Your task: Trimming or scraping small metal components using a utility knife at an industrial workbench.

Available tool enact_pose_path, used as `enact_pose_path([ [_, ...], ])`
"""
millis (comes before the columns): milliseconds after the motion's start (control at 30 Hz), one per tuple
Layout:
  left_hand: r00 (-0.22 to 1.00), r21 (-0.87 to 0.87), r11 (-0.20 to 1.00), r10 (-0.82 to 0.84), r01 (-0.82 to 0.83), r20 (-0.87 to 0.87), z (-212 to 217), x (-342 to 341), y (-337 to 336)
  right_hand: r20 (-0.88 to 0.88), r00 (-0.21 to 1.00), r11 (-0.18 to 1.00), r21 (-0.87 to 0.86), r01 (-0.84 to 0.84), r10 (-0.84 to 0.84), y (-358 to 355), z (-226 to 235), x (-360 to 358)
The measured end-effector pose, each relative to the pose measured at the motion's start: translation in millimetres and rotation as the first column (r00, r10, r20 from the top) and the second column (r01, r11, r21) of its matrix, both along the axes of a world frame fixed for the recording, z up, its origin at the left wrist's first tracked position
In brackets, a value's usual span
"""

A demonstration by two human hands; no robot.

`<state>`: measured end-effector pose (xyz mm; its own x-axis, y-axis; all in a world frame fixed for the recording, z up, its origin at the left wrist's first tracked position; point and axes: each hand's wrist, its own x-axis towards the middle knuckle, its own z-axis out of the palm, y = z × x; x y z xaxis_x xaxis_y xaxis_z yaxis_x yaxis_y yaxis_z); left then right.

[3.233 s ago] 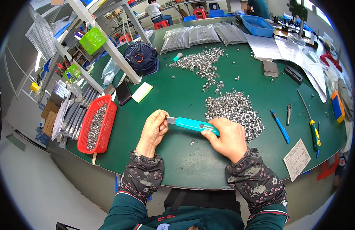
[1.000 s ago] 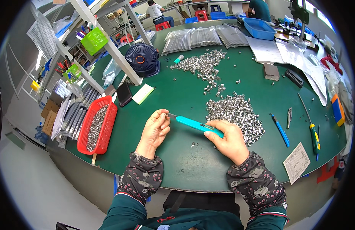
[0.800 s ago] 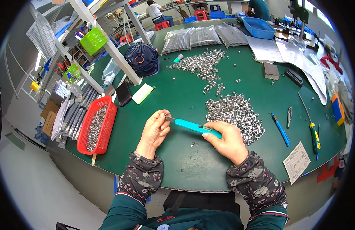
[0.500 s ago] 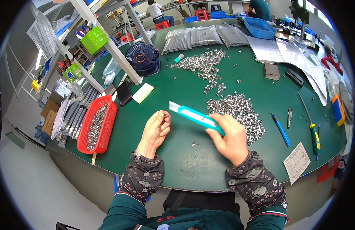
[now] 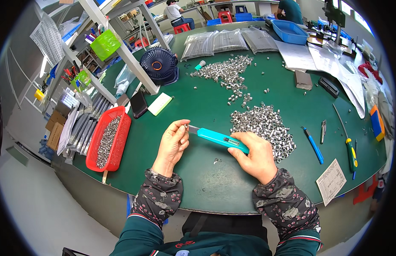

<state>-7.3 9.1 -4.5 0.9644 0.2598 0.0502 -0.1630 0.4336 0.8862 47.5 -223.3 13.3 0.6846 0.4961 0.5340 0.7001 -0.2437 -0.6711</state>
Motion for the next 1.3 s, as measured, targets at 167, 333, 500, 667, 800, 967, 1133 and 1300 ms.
enact_pose_path([
  [167,1.000,0.004,1.000,0.005,-0.005,0.006,1.9,-1.5,-1.1,-0.085,0.995,0.999,0.005,-0.050,0.051,-0.3,-1.1,1.1],
  [333,0.999,0.074,0.997,-0.037,0.037,0.000,2.4,-1.1,-3.3,-0.144,0.988,0.998,-0.007,-0.057,0.056,-1.1,-3.9,3.0],
  [500,0.999,0.080,0.996,-0.028,0.031,-0.038,0.3,-0.2,-0.1,0.027,0.999,0.999,-0.045,0.024,-0.023,1.5,3.2,-2.1],
  [667,0.999,-0.068,0.997,-0.034,0.034,0.011,-1.0,-0.1,1.9,0.126,0.987,0.990,0.109,0.088,-0.102,0.1,5.3,-0.9],
  [800,0.999,-0.040,0.998,-0.050,0.050,-0.007,1.3,0.3,-0.4,0.077,0.995,0.998,0.019,0.055,-0.057,0.6,0.1,-1.3],
  [967,0.999,-0.047,0.999,-0.004,0.006,0.041,-2.3,0.6,2.0,-0.004,1.000,1.000,0.004,0.021,-0.021,0.0,-1.8,0.8],
  [1133,0.999,-0.070,0.997,-0.029,0.032,0.030,-0.6,1.0,1.5,-0.067,0.998,1.000,-0.019,0.006,-0.007,-0.9,0.4,0.5],
  [1300,0.999,-0.058,0.998,-0.040,0.040,0.002,-1.2,-0.5,1.9,-0.043,0.998,0.999,-0.026,-0.039,0.037,-0.2,-1.4,0.8],
])
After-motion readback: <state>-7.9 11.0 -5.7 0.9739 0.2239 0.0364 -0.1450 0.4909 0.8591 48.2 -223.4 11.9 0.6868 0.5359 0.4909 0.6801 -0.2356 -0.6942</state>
